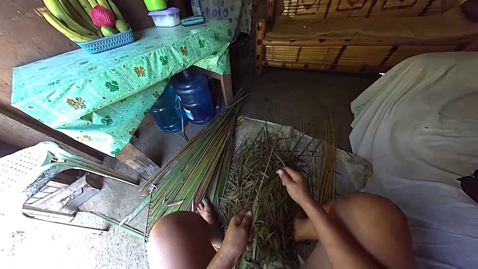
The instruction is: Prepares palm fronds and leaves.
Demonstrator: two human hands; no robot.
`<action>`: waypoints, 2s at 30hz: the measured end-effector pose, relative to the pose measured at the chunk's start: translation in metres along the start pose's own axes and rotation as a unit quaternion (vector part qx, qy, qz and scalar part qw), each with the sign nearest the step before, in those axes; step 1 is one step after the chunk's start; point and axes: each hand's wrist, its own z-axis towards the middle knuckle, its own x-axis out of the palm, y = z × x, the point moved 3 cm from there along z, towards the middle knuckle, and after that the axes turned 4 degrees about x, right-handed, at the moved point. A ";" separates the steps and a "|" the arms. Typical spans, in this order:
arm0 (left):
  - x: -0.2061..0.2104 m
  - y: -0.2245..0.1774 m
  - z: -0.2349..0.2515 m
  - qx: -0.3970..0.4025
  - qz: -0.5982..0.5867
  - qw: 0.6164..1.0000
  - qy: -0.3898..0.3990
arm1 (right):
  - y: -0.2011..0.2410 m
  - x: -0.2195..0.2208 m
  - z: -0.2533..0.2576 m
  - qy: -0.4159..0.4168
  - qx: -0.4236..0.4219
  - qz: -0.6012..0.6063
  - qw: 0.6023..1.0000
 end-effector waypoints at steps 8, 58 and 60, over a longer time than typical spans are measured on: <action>0.003 0.001 0.000 -0.034 -0.029 0.998 0.037 | 0.017 0.028 -0.032 0.233 0.081 0.273 0.930; 0.000 0.005 -0.008 -0.023 -0.036 0.998 0.035 | 0.002 0.013 -0.014 0.062 -0.118 -0.109 0.985; 0.001 0.006 -0.012 -0.035 -0.041 0.997 0.057 | -0.001 0.001 -0.003 0.027 -0.041 -0.069 0.996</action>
